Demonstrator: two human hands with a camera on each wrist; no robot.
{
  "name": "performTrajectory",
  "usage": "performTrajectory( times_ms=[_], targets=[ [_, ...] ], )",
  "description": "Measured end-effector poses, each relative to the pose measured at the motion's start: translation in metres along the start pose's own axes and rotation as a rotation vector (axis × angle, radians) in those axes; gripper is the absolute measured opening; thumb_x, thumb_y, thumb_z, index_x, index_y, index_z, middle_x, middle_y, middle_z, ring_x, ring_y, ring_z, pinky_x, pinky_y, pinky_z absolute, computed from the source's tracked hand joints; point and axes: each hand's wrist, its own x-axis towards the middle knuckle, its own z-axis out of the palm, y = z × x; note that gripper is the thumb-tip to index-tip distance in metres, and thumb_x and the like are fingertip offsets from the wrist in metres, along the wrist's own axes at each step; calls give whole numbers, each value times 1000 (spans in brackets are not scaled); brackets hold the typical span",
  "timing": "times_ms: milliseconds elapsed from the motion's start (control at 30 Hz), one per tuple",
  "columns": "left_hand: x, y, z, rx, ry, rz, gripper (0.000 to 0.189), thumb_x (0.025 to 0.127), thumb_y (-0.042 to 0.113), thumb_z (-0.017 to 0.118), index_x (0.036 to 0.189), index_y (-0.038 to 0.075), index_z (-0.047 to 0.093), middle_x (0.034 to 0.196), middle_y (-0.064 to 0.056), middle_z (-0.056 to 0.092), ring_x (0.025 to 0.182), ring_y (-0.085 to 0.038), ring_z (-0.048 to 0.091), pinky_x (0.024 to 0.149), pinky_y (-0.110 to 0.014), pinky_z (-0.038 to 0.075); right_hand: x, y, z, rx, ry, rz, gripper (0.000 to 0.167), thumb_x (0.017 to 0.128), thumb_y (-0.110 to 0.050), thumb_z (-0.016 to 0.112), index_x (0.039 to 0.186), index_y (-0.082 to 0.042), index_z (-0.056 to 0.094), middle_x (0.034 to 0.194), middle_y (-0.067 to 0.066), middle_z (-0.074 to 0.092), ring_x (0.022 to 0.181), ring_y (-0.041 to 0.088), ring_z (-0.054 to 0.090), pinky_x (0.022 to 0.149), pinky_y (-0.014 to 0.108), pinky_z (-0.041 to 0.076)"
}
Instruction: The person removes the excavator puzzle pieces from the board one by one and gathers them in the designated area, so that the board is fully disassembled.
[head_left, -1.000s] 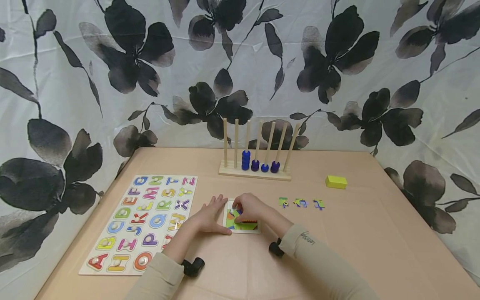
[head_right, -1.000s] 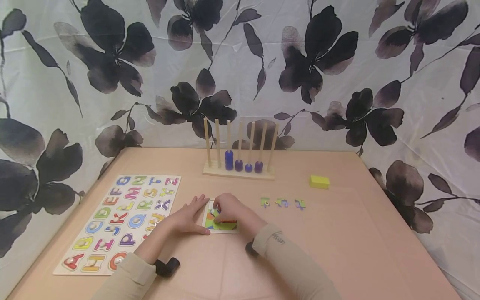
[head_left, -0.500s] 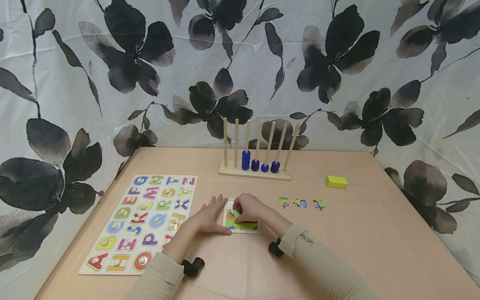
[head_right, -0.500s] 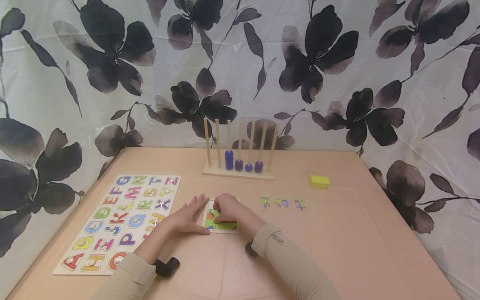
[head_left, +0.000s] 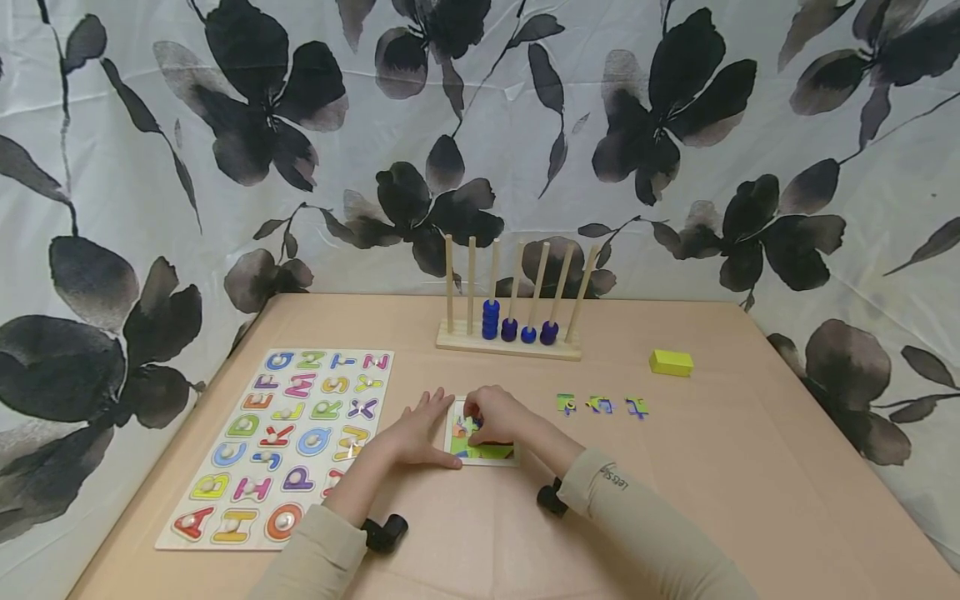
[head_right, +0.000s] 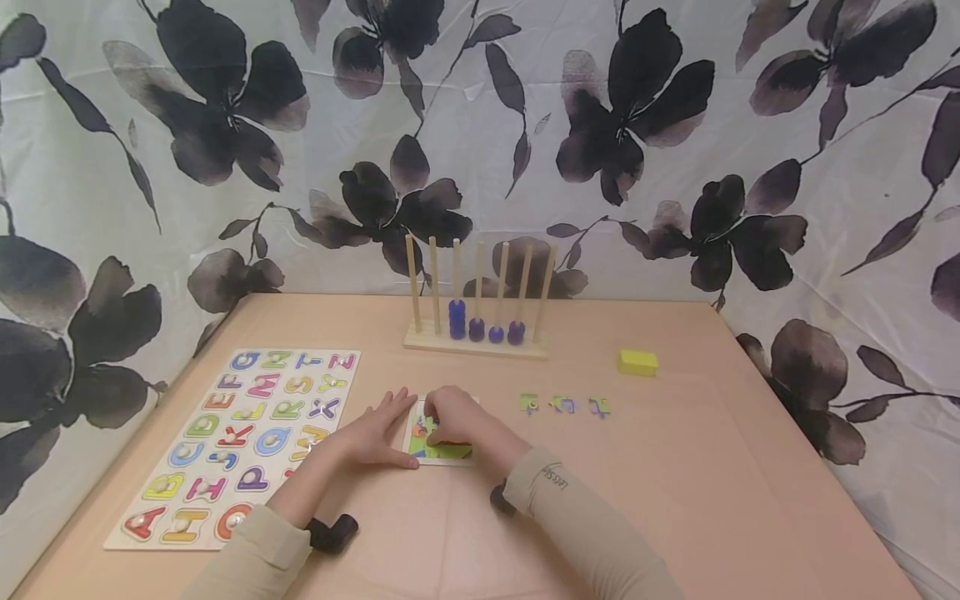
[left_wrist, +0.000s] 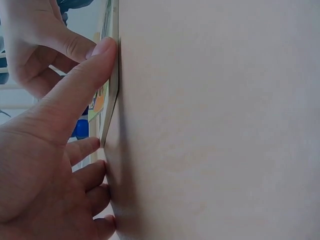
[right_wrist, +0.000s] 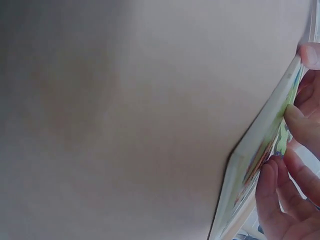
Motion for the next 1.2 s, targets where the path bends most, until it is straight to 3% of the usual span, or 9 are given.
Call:
performTrajectory(
  times_ms=[300, 600, 900, 1200],
  targets=[
    [2, 1, -2, 0, -8, -1, 78, 84, 36, 64, 142, 0, 27, 149, -22, 14, 136, -39, 5, 106, -59, 7, 1, 0, -2, 51, 12, -3, 26, 66, -8, 81, 87, -4, 66, 79, 4, 62, 72, 15, 56, 64, 21, 47],
    [3, -1, -1, 0, 0, -3, 79, 82, 34, 67, 142, 0, 28, 149, -22, 16, 136, -40, 6, 105, -60, 8, 2, -2, -4, 111, 6, 28, 23, 67, -6, 80, 87, -3, 70, 80, 4, 66, 74, 17, 60, 64, 19, 49],
    [3, -2, 1, -4, 6, -4, 80, 81, 34, 68, 142, 0, 28, 148, -22, 16, 136, -40, 7, 105, -59, 8, 3, 0, -1, 100, 20, 31, 25, 68, -7, 79, 90, -3, 69, 80, 2, 64, 73, 13, 57, 65, 20, 49],
    [4, -3, 1, 3, -4, 3, 85, 78, 37, 70, 142, -1, 28, 148, -23, 15, 136, -41, 7, 105, -59, 9, -7, 6, -6, 152, 43, 38, 24, 68, -5, 78, 90, -2, 68, 82, 4, 63, 70, 13, 56, 62, 20, 49]
  ],
)
